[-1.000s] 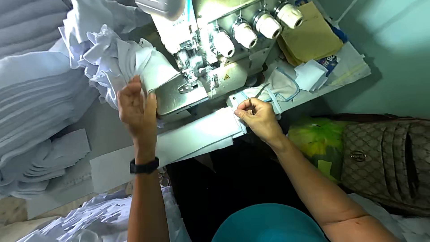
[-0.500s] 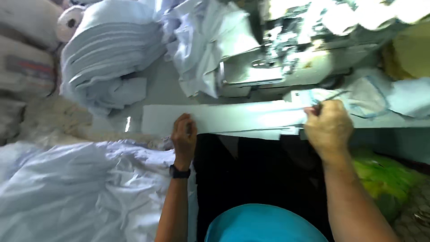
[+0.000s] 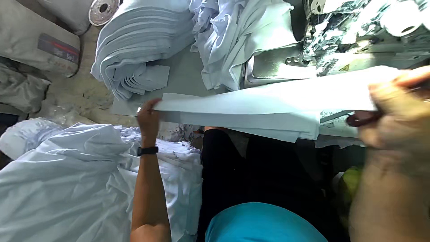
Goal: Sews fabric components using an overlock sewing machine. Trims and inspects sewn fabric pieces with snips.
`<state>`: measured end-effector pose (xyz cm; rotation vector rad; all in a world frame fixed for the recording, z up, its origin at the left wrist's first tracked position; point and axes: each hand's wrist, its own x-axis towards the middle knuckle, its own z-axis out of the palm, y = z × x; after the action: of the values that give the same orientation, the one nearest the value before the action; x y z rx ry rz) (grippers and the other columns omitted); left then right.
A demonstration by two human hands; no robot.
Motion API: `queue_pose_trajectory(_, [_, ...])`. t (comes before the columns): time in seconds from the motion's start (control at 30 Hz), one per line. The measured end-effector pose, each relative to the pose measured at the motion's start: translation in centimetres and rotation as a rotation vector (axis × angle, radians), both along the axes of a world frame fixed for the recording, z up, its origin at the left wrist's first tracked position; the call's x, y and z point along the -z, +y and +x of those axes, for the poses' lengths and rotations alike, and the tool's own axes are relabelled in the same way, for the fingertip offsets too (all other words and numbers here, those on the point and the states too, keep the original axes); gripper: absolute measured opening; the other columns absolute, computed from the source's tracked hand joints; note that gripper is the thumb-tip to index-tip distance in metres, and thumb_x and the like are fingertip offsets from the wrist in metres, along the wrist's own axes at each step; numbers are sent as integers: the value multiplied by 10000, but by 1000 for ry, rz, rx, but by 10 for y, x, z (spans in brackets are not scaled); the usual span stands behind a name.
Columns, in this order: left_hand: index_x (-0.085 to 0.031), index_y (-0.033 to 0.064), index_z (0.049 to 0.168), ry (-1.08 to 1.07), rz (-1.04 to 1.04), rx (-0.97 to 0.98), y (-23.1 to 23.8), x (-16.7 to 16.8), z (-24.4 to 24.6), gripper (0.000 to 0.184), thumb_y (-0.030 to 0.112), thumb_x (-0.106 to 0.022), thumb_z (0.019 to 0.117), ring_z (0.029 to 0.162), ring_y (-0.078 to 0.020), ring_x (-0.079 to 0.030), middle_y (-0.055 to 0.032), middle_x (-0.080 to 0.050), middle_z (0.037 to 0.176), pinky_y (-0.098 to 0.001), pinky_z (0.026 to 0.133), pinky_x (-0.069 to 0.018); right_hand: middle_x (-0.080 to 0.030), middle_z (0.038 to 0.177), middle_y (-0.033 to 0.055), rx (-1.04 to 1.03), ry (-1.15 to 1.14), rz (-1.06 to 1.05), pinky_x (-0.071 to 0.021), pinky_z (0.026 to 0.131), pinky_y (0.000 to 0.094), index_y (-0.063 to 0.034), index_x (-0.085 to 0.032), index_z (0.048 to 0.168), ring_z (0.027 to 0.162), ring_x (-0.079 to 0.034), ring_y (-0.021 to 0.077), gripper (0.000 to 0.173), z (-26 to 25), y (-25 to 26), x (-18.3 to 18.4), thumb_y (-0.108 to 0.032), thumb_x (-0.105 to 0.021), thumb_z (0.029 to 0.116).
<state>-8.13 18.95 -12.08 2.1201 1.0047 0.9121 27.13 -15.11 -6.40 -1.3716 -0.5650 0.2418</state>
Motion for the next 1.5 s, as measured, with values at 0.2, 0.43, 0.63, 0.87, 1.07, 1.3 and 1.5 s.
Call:
queue_pose_trajectory(0.2, [-520, 174, 1107, -1063, -452, 77, 18, -50, 43, 336, 217, -188, 1132, 921, -69, -695, 62, -703, 930, -259, 899, -569, -679, 1003, 69, -161, -330, -324, -520, 698, 152, 46, -703, 976, 785, -607, -2, 148, -37, 18, 49, 49, -579, 896])
queue_pose_trajectory(0.43, [-714, 85, 949, -246, -214, 831, -114, -66, 163, 24, 101, -704, 933, 979, -38, -688, 37, -730, 1038, -239, 870, -581, -688, 1021, 27, -404, -364, -79, -503, 658, 94, 9, -750, 959, 794, -595, -42, 199, -42, 24, 26, -183, -748, 908])
queue_pose_trajectory(0.63, [-713, 21, 871, -109, -339, 1026, -137, -67, 200, 40, 18, -752, 865, 1020, -81, -696, -54, -737, 1059, -244, 897, -575, -703, 996, 57, -357, -453, -34, -511, 714, 106, 16, -717, 845, 851, -619, -16, 179, -45, 21, 24, -144, -796, 861])
queue_pose_trajectory(0.87, [-703, 45, 930, -196, -324, 872, -132, -73, 196, 54, 1, -672, 932, 780, 3, -669, 32, -719, 910, -156, 702, -566, -710, 960, 36, -307, -381, -45, -478, 616, 81, 9, -724, 829, 708, -568, -55, 121, -44, 11, 31, -85, -731, 904])
queue_pose_trajectory(1.07, [-671, 105, 909, -366, -377, 753, -139, -60, 204, 123, -16, -693, 909, 757, -3, -682, 62, -723, 882, -162, 680, -574, -715, 846, -20, -286, -110, 24, -502, 559, 125, -53, -731, 795, 630, -588, -29, 85, -52, 18, 30, -52, -735, 880])
queue_pose_trajectory(1.3, [-635, 19, 975, -285, 68, 840, -117, -67, 228, 157, -20, -747, 871, 712, -9, -606, -17, -672, 868, -130, 629, -501, -671, 762, -12, -41, -181, -50, -521, 544, 150, -48, -641, 898, 601, -604, 5, 112, -56, 48, 33, 8, -728, 855])
queue_pose_trajectory(1.5, [-738, 2, 941, 83, 512, 711, -127, -70, 244, 147, 125, -666, 974, 926, -276, -633, -146, -656, 976, -413, 817, -516, -685, 788, 24, 79, -339, -122, -506, 574, 147, -5, -683, 928, 637, -603, 9, 63, -56, 52, 52, -18, -711, 873])
